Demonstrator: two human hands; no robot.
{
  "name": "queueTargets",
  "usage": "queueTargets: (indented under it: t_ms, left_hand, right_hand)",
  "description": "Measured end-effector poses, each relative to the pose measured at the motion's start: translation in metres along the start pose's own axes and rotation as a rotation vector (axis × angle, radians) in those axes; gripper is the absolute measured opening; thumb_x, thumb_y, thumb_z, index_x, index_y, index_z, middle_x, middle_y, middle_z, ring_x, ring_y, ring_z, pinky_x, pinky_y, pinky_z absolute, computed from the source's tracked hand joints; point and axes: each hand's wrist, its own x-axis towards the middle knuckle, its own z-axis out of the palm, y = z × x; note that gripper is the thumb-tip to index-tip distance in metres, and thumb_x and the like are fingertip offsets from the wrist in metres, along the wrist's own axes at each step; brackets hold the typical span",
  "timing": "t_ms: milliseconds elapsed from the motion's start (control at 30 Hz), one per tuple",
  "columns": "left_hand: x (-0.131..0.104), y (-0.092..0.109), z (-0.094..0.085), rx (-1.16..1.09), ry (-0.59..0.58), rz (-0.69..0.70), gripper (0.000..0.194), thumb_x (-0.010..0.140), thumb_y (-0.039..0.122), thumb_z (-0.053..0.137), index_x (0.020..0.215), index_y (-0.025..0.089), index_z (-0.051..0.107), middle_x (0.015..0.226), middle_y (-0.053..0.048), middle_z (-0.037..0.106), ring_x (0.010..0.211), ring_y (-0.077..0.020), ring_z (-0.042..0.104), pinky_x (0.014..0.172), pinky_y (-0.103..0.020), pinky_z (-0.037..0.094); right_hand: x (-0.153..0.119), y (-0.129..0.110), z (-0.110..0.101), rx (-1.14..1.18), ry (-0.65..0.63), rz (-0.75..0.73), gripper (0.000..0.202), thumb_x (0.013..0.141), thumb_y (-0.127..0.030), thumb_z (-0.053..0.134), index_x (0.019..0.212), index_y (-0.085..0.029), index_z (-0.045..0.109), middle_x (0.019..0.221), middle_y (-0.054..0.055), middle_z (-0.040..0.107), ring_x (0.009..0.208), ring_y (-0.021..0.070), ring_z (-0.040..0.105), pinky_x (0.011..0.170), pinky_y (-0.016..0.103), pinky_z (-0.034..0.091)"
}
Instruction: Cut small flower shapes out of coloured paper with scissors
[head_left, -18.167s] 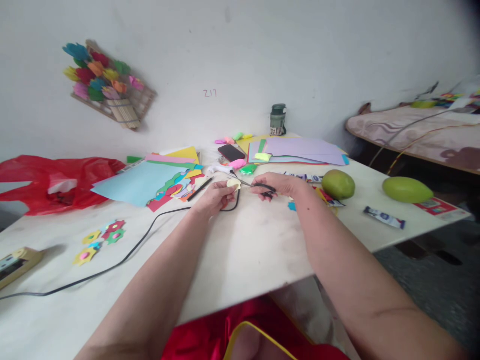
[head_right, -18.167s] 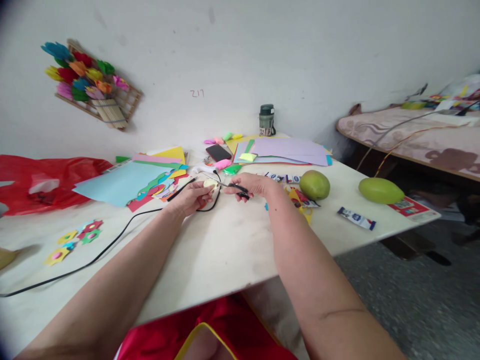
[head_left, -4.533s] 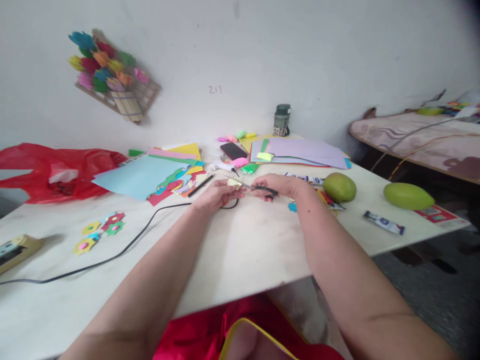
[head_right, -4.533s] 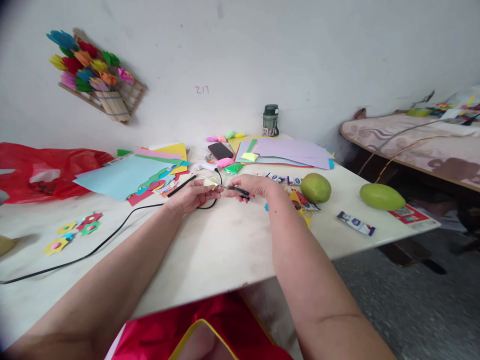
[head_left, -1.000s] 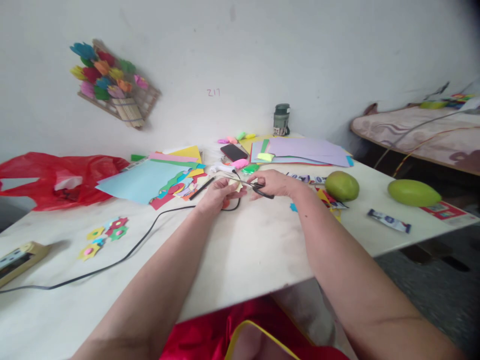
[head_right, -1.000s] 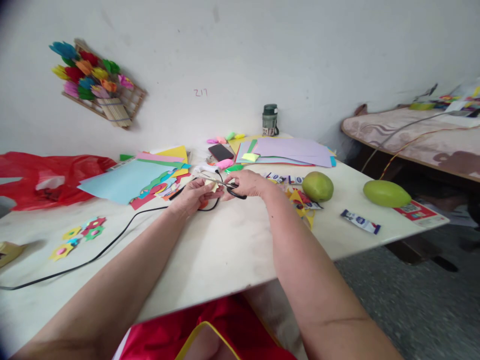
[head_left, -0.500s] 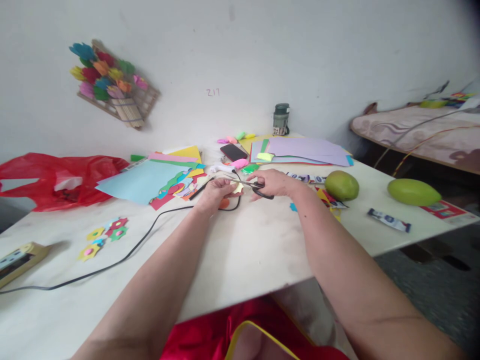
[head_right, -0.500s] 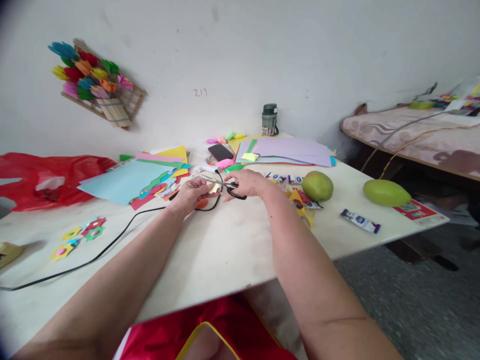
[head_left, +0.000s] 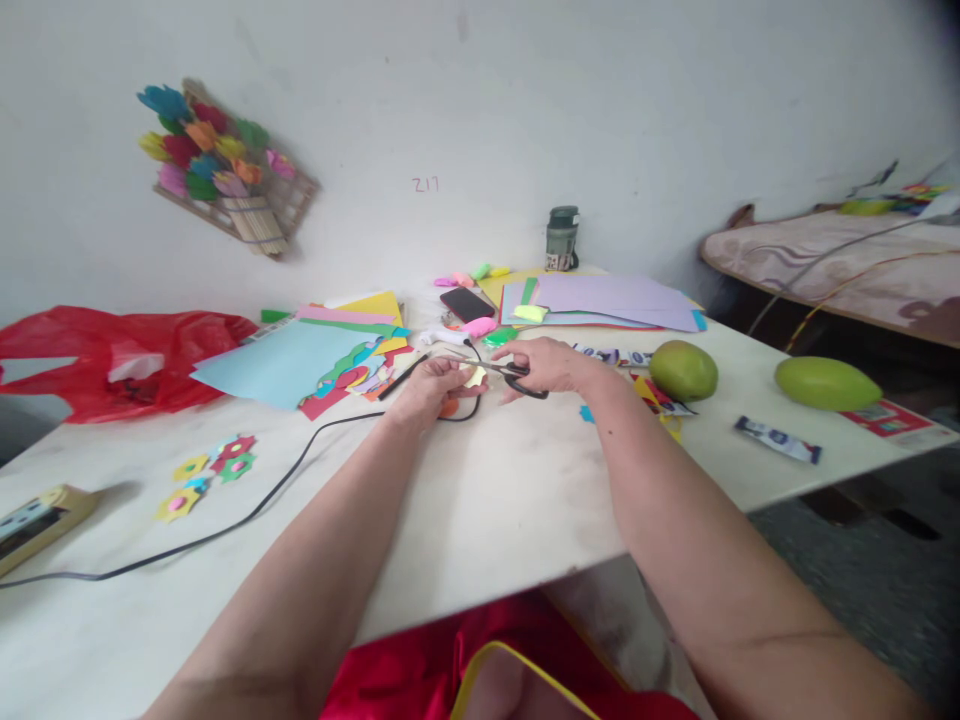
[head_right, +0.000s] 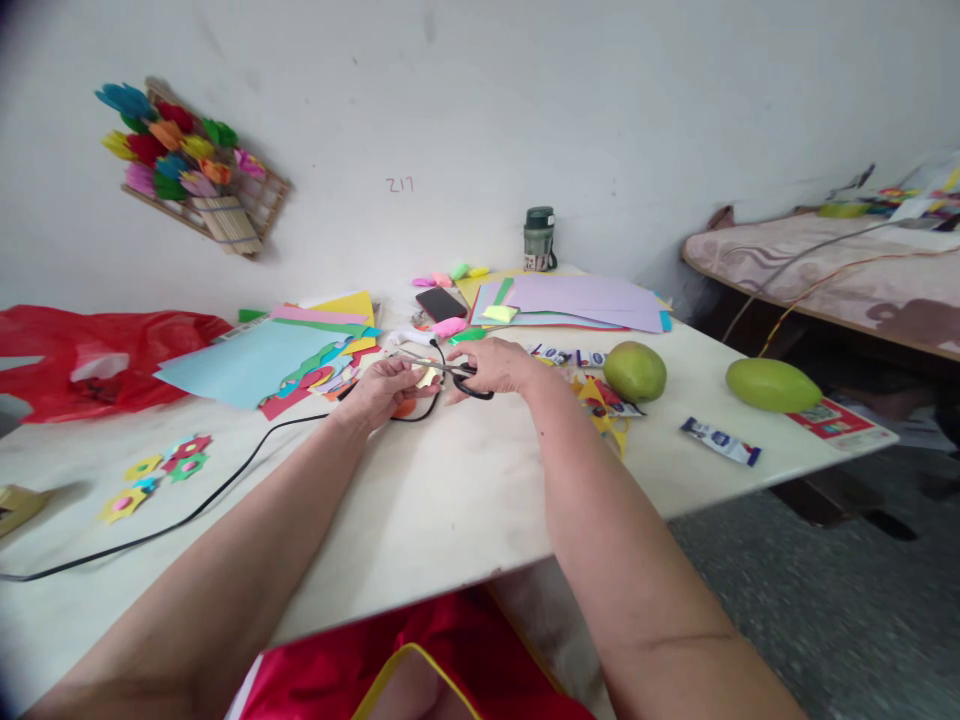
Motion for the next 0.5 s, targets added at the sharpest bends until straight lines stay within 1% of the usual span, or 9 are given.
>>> queueTargets:
  t_ms: [333,500]
  left_hand:
    - [0.0007,-0.0011,-0.0007,-0.014,-0.013,0.006,0.023,0.064,0.029,0.077,0.076,0.012,0.067,0.074,-0.004,0.068,0.083,-0.0203,0.067,0.083,-0.037,0.053]
    - [0.0009,-0.0009,-0.0009,-0.021,-0.018,0.004,0.023,0.064,0.029,0.077,0.076,0.013,0.066,0.074,-0.003,0.067,0.081,-0.0193,0.067,0.082,-0.036,0.054]
  right_hand:
    - [0.0001,0.0004,-0.0002,0.021,-0.011,-0.002,0.061,0.059,-0.042,0.074,0.115,-0.023,0.059,0.061,-0.006,0.045,0.055,0.0093,0.041,0.054,0.023,0.029]
    - [0.0,0.0005,-0.0007,0.062,-0.01,-0.014,0.06,0.058,-0.042,0.075,0.113,-0.023,0.061,0.061,-0.007,0.044,0.055,0.0091,0.041,0.053,0.022,0.028]
